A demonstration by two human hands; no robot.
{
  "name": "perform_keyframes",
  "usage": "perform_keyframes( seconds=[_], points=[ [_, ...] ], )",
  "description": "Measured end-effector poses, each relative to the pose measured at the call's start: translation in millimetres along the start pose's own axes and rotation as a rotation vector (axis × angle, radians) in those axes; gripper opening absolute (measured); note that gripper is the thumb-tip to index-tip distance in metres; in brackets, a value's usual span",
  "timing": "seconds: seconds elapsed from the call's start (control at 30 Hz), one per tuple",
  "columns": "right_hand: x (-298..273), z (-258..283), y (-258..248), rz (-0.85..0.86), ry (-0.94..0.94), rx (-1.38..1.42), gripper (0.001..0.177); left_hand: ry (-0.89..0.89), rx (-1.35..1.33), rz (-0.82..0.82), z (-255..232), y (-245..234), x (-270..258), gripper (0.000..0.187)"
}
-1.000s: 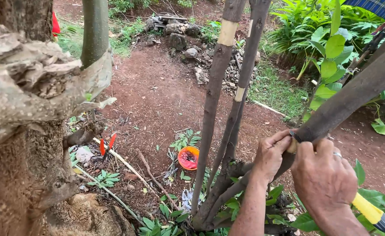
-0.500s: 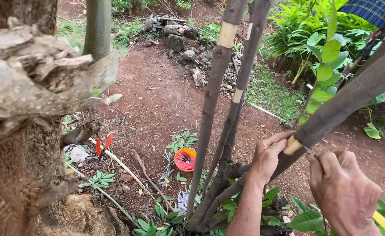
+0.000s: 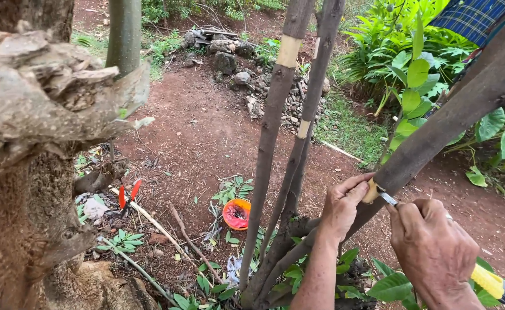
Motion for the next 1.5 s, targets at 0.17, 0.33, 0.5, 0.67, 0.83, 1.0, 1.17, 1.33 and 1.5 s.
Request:
perform_keyframes(
  seconds=[0.17, 0.33, 0.5, 0.67, 0.83, 1.0, 1.17, 1.33, 1.5],
  points=[
    [-3, 0, 5, -0.068, 0.012, 0.034, 0.037, 0.008, -0.015, -0.004, -1, 3, 1, 0.033],
    [-4, 4, 6, -0.123, 0.019, 0.034, 0.041, -0.023, 0.023, -0.032, -4, 3, -2, 0.035],
    [9, 18, -14, -0.167, 0.031, -0.049, 0.039, 0.017, -0.016, 0.004, 4, 1, 4, 0.034],
    [30, 33, -25, -0.167, 0.014, -0.001, 0.039, 0.059, 0.079, -0.022, 3, -3, 5, 0.034],
    [60, 42, -35, 0.176, 0.017, 0.026, 0.039, 0.035, 0.086, -0.002, -11, 3, -3, 0.038],
    [99, 39, -65, 0.730, -0.065, 0.052, 0.038, -0.035, 0.057, 0.004, -7, 2, -6, 0.041],
    [80, 6, -66, 0.779, 0.091, 0.194, 0.041, -0.052, 0.001, 0.032, 6, -4, -2, 0.033],
    [25, -25, -1, 0.403, 0.046, 0.107, 0.038, -0.058, 0.009, 0.065, 5, -3, -2, 0.036],
    [3, -6, 9, 0.162, 0.083, 0.215, 0.036, -0.038, -0.044, 0.076, 10, -5, 5, 0.036]
  ],
)
Point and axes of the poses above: each hand's wrist, its own x-axis towards the middle knuckle, its own y-axis out of the palm, z = x × y, the point moved 5 cm from there along x, towards the middle knuckle, and after that the axes turned 6 degrees about -y, right-handed, at the moved point
